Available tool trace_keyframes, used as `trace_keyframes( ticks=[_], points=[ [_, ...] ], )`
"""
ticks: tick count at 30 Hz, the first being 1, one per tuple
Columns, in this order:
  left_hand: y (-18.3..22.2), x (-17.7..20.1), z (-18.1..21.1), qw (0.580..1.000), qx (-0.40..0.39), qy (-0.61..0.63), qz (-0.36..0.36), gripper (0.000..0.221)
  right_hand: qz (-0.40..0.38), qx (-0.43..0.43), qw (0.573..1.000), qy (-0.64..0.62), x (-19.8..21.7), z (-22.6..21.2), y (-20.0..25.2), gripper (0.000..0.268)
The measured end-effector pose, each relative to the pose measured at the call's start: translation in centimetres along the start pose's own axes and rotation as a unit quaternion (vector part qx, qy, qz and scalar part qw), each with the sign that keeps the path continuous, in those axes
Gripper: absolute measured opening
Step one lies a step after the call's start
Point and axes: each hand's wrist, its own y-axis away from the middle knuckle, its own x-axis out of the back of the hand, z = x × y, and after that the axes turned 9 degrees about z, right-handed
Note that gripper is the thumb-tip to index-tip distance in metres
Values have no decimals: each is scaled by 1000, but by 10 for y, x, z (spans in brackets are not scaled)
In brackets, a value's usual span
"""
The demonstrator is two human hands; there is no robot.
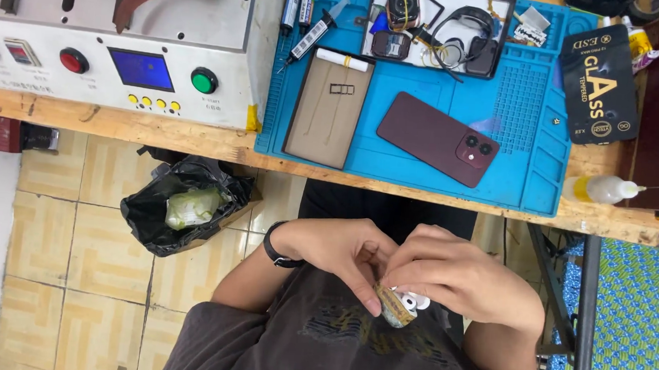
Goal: Applying adhesive to a smartphone frame and handling the device during a repair process
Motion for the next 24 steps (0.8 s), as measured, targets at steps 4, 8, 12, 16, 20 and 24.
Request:
trace_keyframes(
  ticks=[4, 8, 12, 16, 20, 24],
  points=[
    [1, 3, -11, 999, 10, 42, -14, 41, -2, -2, 1000, 2, 0, -1, -3, 20],
    [-2, 6, -12, 1000, -5, 16, 5, 32, 32, -60, 997, 42, -2, 1, 4, 16],
    [-4, 1, -13, 1000, 6, 25, 7, 33, 18, -33, 999, 38, 0, -2, 4, 17],
    [-2, -1, -3, 999, 14, 26, -17, 43, 26, -20, 999, -33, 4, -4, 6, 15],
    [-2, -2, 1, 1000, 1, 26, -16, 50, 39, -16, 999, -31, 2, -3, 12, 15],
    [-2, -3, -2, 999, 3, 48, -3, 49, 43, -33, 998, -7, 0, -6, 15, 18]
  ],
)
